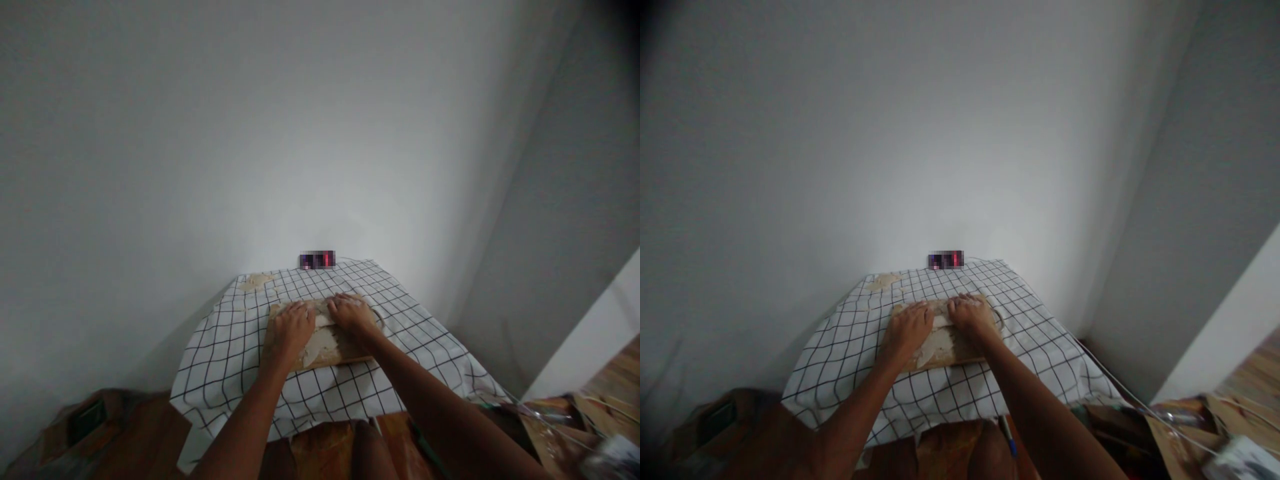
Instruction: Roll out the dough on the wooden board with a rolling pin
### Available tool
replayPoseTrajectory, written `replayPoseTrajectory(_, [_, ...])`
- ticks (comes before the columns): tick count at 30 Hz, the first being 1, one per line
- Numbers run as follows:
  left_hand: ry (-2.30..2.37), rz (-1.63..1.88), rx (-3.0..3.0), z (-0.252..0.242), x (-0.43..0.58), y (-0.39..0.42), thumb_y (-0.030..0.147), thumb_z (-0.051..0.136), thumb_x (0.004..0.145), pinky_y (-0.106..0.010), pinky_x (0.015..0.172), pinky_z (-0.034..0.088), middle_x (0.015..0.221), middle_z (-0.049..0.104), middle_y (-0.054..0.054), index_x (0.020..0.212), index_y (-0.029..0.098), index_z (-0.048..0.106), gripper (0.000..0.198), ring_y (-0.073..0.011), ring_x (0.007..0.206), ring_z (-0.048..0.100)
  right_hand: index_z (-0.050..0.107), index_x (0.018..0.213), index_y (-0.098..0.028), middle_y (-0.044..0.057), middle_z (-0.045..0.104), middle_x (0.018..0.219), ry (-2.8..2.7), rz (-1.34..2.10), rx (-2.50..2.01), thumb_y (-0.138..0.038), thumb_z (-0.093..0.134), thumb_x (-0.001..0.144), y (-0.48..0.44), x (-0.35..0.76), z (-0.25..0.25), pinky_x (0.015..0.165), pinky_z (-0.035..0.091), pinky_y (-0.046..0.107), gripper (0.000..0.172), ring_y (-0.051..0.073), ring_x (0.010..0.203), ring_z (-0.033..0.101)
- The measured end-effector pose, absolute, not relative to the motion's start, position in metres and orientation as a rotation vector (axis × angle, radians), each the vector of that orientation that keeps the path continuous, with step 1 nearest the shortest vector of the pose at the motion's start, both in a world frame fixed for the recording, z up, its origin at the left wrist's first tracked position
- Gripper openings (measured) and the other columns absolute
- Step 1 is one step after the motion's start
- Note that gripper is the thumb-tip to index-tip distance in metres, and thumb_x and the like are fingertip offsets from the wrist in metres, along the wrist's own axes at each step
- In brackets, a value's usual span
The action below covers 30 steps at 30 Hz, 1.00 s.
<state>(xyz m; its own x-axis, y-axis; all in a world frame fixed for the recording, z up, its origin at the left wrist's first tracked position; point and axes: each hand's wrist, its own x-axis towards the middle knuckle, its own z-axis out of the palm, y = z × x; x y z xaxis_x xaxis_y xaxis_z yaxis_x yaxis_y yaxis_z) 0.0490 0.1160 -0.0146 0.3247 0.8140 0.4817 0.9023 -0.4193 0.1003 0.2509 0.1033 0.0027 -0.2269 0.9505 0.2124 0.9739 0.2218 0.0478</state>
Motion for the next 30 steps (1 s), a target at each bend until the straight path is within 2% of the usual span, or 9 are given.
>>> replayPoseTrajectory(3, [-1.641, -0.682, -2.374, -0.014, 0.051, 0.107, 0.030, 0.047, 0.117, -0.047, 0.116, 0.058, 0.148, 0.079, -0.016, 0.135, 0.018, 0.082, 0.041, -0.0298, 0.137, 0.075, 0.075, 0.134, -0.020, 0.017, 0.074, 0.153, -2.304, -0.257, -1.829, -0.026, 0.037, 0.119, 0.095, 0.250, -0.002, 0.114, 0.052, 0.042, 0.041, 0.029, 0.143, 0.067])
replayPoseTrajectory(9, [-1.699, -0.664, -2.345, -0.010, 0.048, 0.085, 0.033, 0.050, 0.116, -0.055, 0.122, 0.056, 0.155, 0.076, -0.012, 0.141, 0.023, 0.082, 0.042, -0.0343, 0.148, 0.069, 0.078, 0.127, -0.023, 0.015, 0.078, 0.148, -2.258, -0.205, -1.843, -0.026, 0.039, 0.118, 0.074, 0.243, -0.001, 0.113, 0.052, 0.044, 0.040, 0.030, 0.142, 0.069])
replayPoseTrajectory(14, [-1.703, -0.608, -2.357, -0.007, 0.044, 0.069, 0.035, 0.049, 0.116, -0.053, 0.123, 0.054, 0.158, 0.074, -0.008, 0.144, 0.026, 0.081, 0.044, -0.0332, 0.149, 0.068, 0.079, 0.126, -0.023, 0.014, 0.079, 0.147, -2.196, -0.149, -1.870, -0.029, 0.036, 0.120, 0.061, 0.242, -0.002, 0.117, 0.050, 0.043, 0.044, 0.028, 0.141, 0.070])
replayPoseTrajectory(18, [-1.708, -0.612, -2.350, -0.007, 0.045, 0.060, 0.036, 0.049, 0.117, -0.053, 0.124, 0.052, 0.156, 0.075, -0.010, 0.142, 0.026, 0.083, 0.043, -0.0337, 0.149, 0.068, 0.079, 0.132, -0.024, 0.013, 0.074, 0.156, -2.229, -0.108, -1.850, -0.028, 0.040, 0.119, 0.056, 0.243, -0.003, 0.121, 0.048, 0.045, 0.042, 0.029, 0.148, 0.066])
replayPoseTrajectory(23, [-1.741, -0.648, -2.327, -0.007, 0.048, 0.059, 0.037, 0.053, 0.116, -0.056, 0.125, 0.051, 0.154, 0.077, -0.011, 0.140, 0.027, 0.083, 0.041, -0.0345, 0.146, 0.070, 0.080, 0.131, -0.025, 0.013, 0.077, 0.151, -2.191, -0.097, -1.886, -0.029, 0.040, 0.119, 0.053, 0.241, 0.002, 0.119, 0.049, 0.044, 0.042, 0.028, 0.144, 0.069])
replayPoseTrajectory(30, [-1.743, -0.595, -2.366, 0.001, 0.049, 0.075, 0.037, 0.047, 0.118, -0.050, 0.119, 0.054, 0.153, 0.077, -0.012, 0.141, 0.024, 0.082, 0.044, -0.0326, 0.145, 0.070, 0.078, 0.133, -0.023, 0.015, 0.077, 0.150, -2.182, -0.131, -1.892, -0.029, 0.037, 0.120, 0.067, 0.239, 0.007, 0.118, 0.049, 0.045, 0.044, 0.029, 0.141, 0.070])
